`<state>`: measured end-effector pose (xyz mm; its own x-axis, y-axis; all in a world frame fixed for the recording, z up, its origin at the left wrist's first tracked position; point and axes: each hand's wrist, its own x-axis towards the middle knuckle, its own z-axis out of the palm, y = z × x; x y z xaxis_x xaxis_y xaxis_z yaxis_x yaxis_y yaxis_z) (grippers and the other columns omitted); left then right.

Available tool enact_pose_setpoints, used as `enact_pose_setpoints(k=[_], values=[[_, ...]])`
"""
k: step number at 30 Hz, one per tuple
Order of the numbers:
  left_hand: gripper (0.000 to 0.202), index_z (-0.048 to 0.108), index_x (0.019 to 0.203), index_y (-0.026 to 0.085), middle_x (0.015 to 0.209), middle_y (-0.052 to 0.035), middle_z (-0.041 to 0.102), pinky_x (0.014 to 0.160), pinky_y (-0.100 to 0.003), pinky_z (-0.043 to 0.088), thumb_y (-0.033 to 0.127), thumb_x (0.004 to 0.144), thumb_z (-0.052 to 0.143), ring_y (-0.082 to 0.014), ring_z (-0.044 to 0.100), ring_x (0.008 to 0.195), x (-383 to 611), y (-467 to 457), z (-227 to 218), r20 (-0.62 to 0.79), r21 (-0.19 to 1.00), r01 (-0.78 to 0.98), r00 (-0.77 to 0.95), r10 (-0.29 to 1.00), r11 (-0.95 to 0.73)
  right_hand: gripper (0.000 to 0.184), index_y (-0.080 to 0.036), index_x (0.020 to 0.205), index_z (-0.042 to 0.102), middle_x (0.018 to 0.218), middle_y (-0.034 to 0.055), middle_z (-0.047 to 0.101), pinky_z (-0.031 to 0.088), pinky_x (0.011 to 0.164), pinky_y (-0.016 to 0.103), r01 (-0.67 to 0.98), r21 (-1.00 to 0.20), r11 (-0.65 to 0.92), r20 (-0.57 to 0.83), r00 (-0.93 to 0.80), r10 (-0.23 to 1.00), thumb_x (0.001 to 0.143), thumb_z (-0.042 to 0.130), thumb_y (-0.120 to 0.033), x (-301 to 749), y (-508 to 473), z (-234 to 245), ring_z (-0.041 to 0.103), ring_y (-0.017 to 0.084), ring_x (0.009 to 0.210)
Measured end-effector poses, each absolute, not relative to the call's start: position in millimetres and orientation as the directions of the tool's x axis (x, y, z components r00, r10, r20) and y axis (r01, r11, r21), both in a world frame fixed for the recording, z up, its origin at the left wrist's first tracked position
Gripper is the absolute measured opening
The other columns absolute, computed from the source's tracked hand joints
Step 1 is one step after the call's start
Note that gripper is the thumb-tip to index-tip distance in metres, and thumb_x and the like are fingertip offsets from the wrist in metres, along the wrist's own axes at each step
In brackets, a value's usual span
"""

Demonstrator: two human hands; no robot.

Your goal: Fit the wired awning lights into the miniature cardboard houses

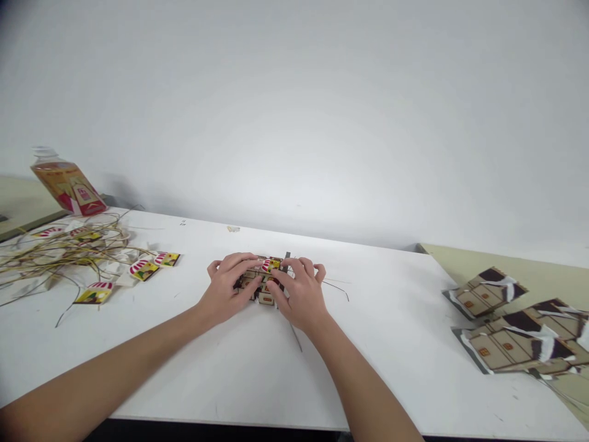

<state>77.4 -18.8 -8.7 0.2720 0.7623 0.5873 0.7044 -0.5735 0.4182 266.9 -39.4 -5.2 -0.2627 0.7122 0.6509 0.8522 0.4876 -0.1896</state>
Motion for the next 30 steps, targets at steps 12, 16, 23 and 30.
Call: enact_pose_setpoints(k=[12, 16, 23, 30], values=[[0.023, 0.060, 0.108, 0.028, 0.120, -0.0034, 0.061, 0.092, -0.046, 0.024, 0.028, 0.088, 0.050, -0.0242, 0.053, 0.112, 76.8, -19.6, -5.3, 0.576, 0.418, 0.689, 0.303, 0.759, -0.592, 0.043, -0.029, 0.121, 0.056, 0.124, 0.0031, 0.060, 0.021, 0.094, 0.043, 0.854, -0.064, 0.517, 0.614, -0.375, 0.695, 0.089, 0.048, -0.056, 268.0, -38.5, -8.9, 0.045, 0.025, 0.116], [0.018, 0.062, 0.102, 0.029, 0.118, -0.0019, 0.062, 0.091, -0.046, 0.023, 0.027, 0.088, 0.050, -0.0234, 0.052, 0.112, 76.2, -18.2, -6.1, 0.587, 0.404, 0.689, 0.309, 0.748, -0.601, 0.046, -0.028, 0.121, 0.056, 0.124, 0.0036, 0.060, 0.019, 0.096, 0.044, 0.847, -0.060, 0.528, 0.598, -0.394, 0.698, 0.088, 0.049, -0.059, 268.3, -37.8, -9.4, 0.044, 0.026, 0.117], [0.015, 0.061, 0.099, 0.028, 0.118, -0.0005, 0.063, 0.091, -0.047, 0.023, 0.027, 0.087, 0.052, -0.0232, 0.051, 0.113, 75.2, -17.0, -7.4, 0.595, 0.381, 0.695, 0.321, 0.737, -0.610, 0.047, -0.027, 0.123, 0.055, 0.125, 0.0045, 0.060, 0.019, 0.097, 0.046, 0.850, 0.008, 0.527, 0.602, -0.425, 0.676, 0.089, 0.046, -0.059, 269.2, -37.1, -9.7, 0.044, 0.027, 0.119], [0.016, 0.062, 0.099, 0.027, 0.119, -0.0006, 0.062, 0.092, -0.048, 0.023, 0.029, 0.087, 0.051, -0.0247, 0.051, 0.114, 74.6, -15.6, -5.3, 0.572, 0.360, 0.710, 0.345, 0.744, -0.605, 0.042, -0.030, 0.117, 0.059, 0.126, 0.0035, 0.059, 0.019, 0.098, 0.047, 0.862, 0.067, 0.502, 0.575, -0.445, 0.687, 0.089, 0.045, -0.058, 269.2, -35.6, -10.4, 0.042, 0.029, 0.121]])
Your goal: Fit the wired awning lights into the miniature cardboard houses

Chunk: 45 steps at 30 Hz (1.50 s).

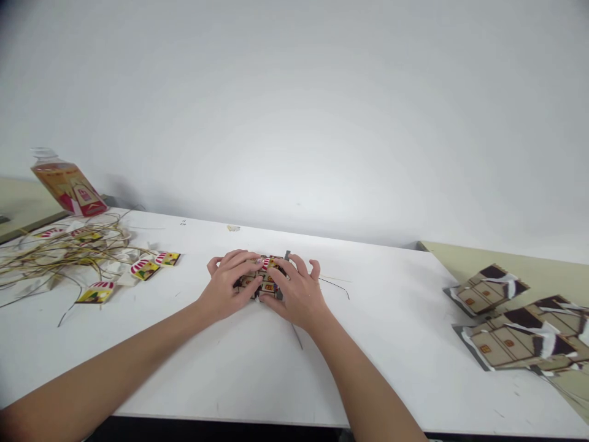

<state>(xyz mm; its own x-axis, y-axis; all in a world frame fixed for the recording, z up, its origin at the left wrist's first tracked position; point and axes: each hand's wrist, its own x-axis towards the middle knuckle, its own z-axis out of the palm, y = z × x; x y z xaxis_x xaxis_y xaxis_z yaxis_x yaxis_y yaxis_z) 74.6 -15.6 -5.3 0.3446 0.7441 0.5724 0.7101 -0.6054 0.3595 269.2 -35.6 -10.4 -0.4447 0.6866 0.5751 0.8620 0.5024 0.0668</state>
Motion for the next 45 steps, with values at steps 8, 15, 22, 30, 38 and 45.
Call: enact_pose_setpoints(k=[8, 15, 22, 30, 38, 45], values=[[0.021, 0.063, 0.101, 0.027, 0.122, -0.0019, 0.061, 0.094, -0.051, 0.024, 0.035, 0.085, 0.052, -0.0288, 0.048, 0.119, 73, -17, -3, 0.529, 0.368, 0.718, 0.360, 0.768, -0.591, 0.038, -0.032, 0.116, 0.059, 0.126, 0.0022, 0.059, 0.018, 0.098, 0.047, 0.852, 0.006, 0.523, 0.552, -0.439, 0.709, 0.088, 0.050, -0.056, 270, -37, -5, 0.044, 0.028, 0.119], [0.020, 0.062, 0.100, 0.026, 0.123, -0.0020, 0.061, 0.095, -0.051, 0.025, 0.034, 0.085, 0.053, -0.0295, 0.045, 0.122, 74, -17, 2, 0.500, 0.381, 0.714, 0.375, 0.781, -0.587, 0.038, -0.033, 0.116, 0.059, 0.126, 0.0027, 0.058, 0.020, 0.097, 0.047, 0.855, -0.060, 0.515, 0.516, -0.415, 0.749, 0.086, 0.053, -0.056, 270, -36, -3, 0.042, 0.029, 0.121], [0.020, 0.061, 0.100, 0.027, 0.124, -0.0013, 0.061, 0.097, -0.053, 0.023, 0.037, 0.084, 0.054, -0.0304, 0.043, 0.126, 75, -19, 3, 0.472, 0.402, 0.718, 0.369, 0.801, -0.568, 0.036, -0.032, 0.113, 0.059, 0.125, 0.0026, 0.059, 0.018, 0.098, 0.048, 0.852, -0.118, 0.510, 0.493, -0.396, 0.775, 0.084, 0.057, -0.054, 269, -37, -2, 0.041, 0.029, 0.124], [0.024, 0.060, 0.103, 0.027, 0.128, -0.0031, 0.059, 0.100, -0.057, 0.021, 0.040, 0.084, 0.054, -0.0322, 0.040, 0.128, 75, -19, 4, 0.429, 0.413, 0.717, 0.390, 0.815, -0.561, 0.034, -0.031, 0.109, 0.060, 0.123, 0.0023, 0.060, 0.016, 0.100, 0.049, 0.842, -0.163, 0.515, 0.490, -0.383, 0.783, 0.083, 0.060, -0.052, 268, -36, -2, 0.041, 0.029, 0.125], [0.026, 0.061, 0.103, 0.026, 0.130, -0.0036, 0.058, 0.102, -0.059, 0.017, 0.043, 0.084, 0.056, -0.0329, 0.038, 0.131, 74, -18, 8, 0.381, 0.446, 0.698, 0.419, 0.824, -0.561, 0.033, -0.032, 0.110, 0.059, 0.122, 0.0020, 0.060, 0.014, 0.102, 0.051, 0.842, -0.158, 0.516, 0.486, -0.388, 0.783, 0.083, 0.059, -0.052, 268, -35, -1, 0.042, 0.029, 0.124], [0.030, 0.060, 0.102, 0.026, 0.133, -0.0045, 0.056, 0.103, -0.059, 0.014, 0.049, 0.082, 0.058, -0.0323, 0.035, 0.133, 71, -15, 9, 0.354, 0.476, 0.681, 0.431, 0.830, -0.556, 0.039, -0.030, 0.112, 0.059, 0.122, 0.0054, 0.060, 0.013, 0.102, 0.052, 0.838, -0.156, 0.523, 0.504, -0.387, 0.772, 0.082, 0.060, -0.054, 267, -36, -5, 0.042, 0.031, 0.124]])
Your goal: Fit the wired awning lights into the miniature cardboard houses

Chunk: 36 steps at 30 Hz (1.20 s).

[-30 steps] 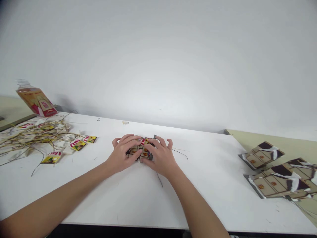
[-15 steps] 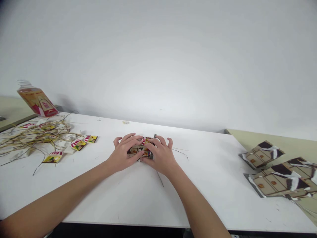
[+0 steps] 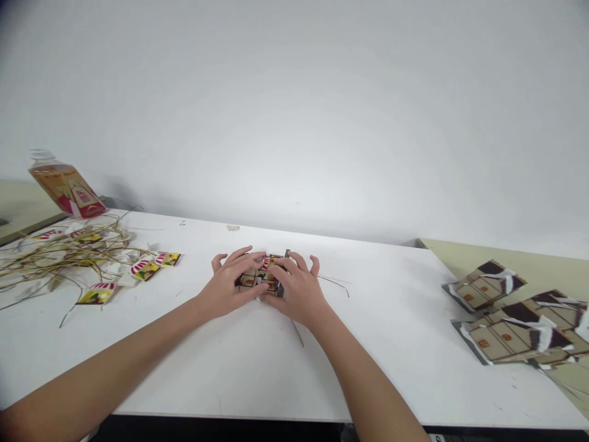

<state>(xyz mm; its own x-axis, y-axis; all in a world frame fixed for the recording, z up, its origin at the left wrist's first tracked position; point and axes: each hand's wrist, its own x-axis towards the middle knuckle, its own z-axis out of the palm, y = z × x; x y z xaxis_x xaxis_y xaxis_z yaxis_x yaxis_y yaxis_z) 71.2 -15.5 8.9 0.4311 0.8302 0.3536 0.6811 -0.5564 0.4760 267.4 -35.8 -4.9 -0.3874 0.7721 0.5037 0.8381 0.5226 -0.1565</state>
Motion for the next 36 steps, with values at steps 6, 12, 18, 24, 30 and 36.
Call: enact_pose_setpoints(k=[6, 12, 18, 24, 30, 36], values=[[0.036, 0.059, 0.106, 0.028, 0.135, -0.0035, 0.054, 0.103, -0.055, 0.014, 0.053, 0.080, 0.060, -0.0312, 0.037, 0.132, 66, -14, 6, 0.388, 0.440, 0.683, 0.441, 0.809, -0.583, 0.048, -0.033, 0.126, 0.049, 0.132, 0.0044, 0.054, 0.013, 0.104, 0.050, 0.829, -0.121, 0.547, 0.510, -0.420, 0.751, 0.085, 0.053, -0.056, 273, -36, -7, 0.040, 0.028, 0.127], [0.049, 0.056, 0.119, 0.029, 0.134, -0.0060, 0.053, 0.103, -0.052, 0.014, 0.053, 0.078, 0.061, -0.0322, 0.041, 0.129, 63, -12, 3, 0.469, 0.347, 0.688, 0.461, 0.753, -0.637, 0.099, -0.025, 0.145, 0.015, 0.146, 0.0150, 0.034, 0.023, 0.103, 0.051, 0.821, -0.360, 0.444, 0.445, -0.267, 0.855, 0.070, 0.064, -0.067, 280, -31, -11, 0.035, 0.032, 0.131], [0.067, 0.047, 0.130, 0.028, 0.135, -0.0087, 0.052, 0.102, -0.050, 0.014, 0.061, 0.073, 0.062, -0.0339, 0.041, 0.128, 63, -14, 5, 0.449, 0.325, 0.693, 0.486, 0.749, -0.644, 0.126, -0.028, 0.145, -0.011, 0.145, 0.0188, 0.033, 0.024, 0.104, 0.058, 0.647, -0.655, 0.390, 0.285, -0.267, 0.921, 0.060, 0.077, -0.056, 284, -21, -22, 0.031, 0.033, 0.136], [0.080, 0.044, 0.134, 0.026, 0.135, -0.0099, 0.050, 0.102, -0.050, 0.016, 0.067, 0.068, 0.062, -0.0343, 0.041, 0.126, 60, -13, 6, 0.430, 0.354, 0.708, 0.457, 0.779, -0.611, 0.121, -0.031, 0.145, 0.004, 0.135, 0.0152, 0.043, 0.043, 0.096, 0.050, 0.394, -0.849, 0.353, 0.276, -0.238, 0.931, 0.054, 0.083, -0.046, 281, -18, -28, 0.045, 0.029, 0.124], [0.090, 0.040, 0.137, 0.023, 0.141, -0.0127, 0.043, 0.103, -0.052, 0.018, 0.071, 0.065, 0.063, -0.0346, 0.038, 0.128, 70, -28, 11, 0.459, 0.395, 0.727, 0.373, 0.806, -0.561, 0.108, -0.027, 0.137, 0.021, 0.125, 0.0137, 0.052, 0.047, 0.093, 0.049, 0.328, -0.882, 0.338, 0.347, -0.035, 0.937, 0.051, 0.083, -0.047, 276, -18, -36, 0.055, 0.028, 0.111], [0.098, 0.015, 0.148, 0.027, 0.154, -0.0130, 0.020, 0.108, -0.059, 0.012, 0.067, 0.071, 0.061, -0.0365, 0.016, 0.140, 85, -63, 16, 0.366, 0.681, 0.657, 0.078, 0.927, -0.325, 0.098, -0.024, 0.129, 0.028, 0.124, 0.0133, 0.052, 0.046, 0.092, 0.051, 0.441, -0.807, 0.393, 0.489, 0.126, 0.863, 0.051, 0.081, -0.050, 277, -24, -33, 0.056, 0.029, 0.110]])
